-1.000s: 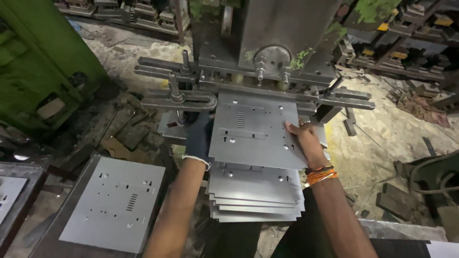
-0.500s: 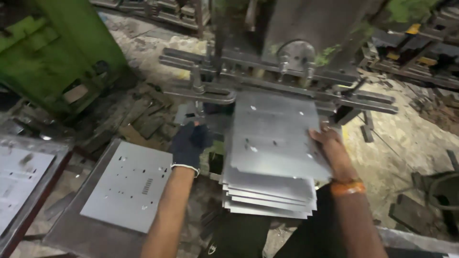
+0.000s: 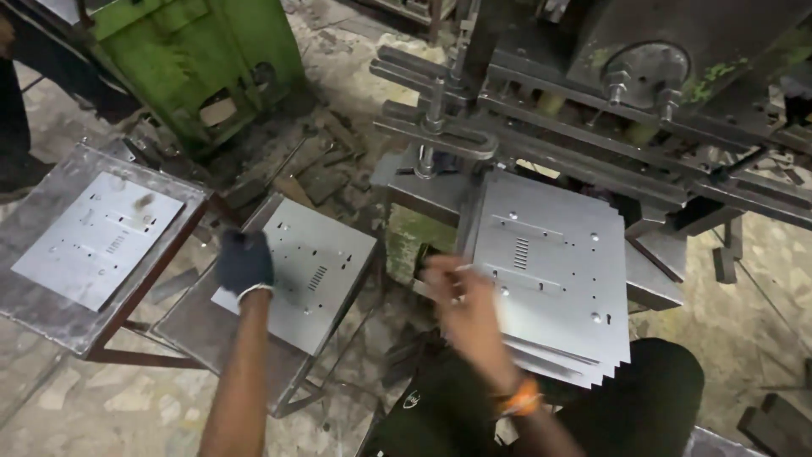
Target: Feeding metal sheets into a stamping press and stacking the finished parts.
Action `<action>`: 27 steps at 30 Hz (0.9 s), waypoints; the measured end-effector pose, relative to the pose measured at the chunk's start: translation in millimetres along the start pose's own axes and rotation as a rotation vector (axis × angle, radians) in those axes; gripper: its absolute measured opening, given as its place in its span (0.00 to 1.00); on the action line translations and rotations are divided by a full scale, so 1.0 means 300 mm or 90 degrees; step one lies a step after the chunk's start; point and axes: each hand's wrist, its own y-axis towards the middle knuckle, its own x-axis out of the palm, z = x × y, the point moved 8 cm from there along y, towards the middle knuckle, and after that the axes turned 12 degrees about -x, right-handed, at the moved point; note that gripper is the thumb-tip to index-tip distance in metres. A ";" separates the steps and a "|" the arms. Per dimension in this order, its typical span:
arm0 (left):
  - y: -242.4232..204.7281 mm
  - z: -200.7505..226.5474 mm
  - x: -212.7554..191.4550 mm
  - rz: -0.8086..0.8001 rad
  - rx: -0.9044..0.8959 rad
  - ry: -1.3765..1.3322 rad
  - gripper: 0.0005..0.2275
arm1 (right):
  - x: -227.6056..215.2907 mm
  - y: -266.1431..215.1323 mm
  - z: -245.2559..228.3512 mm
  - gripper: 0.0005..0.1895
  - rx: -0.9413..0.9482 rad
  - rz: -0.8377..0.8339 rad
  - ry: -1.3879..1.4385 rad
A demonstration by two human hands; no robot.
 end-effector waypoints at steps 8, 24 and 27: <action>-0.043 -0.295 0.153 0.103 0.271 0.356 0.40 | 0.889 -0.179 0.873 0.21 0.182 -0.041 0.587; -0.099 -0.246 0.107 0.081 0.262 0.337 0.46 | 0.960 -0.273 0.472 0.44 0.454 -0.280 0.494; -0.122 -0.249 0.125 0.151 0.331 0.342 0.45 | 0.950 -0.285 0.494 0.46 0.447 -0.211 0.440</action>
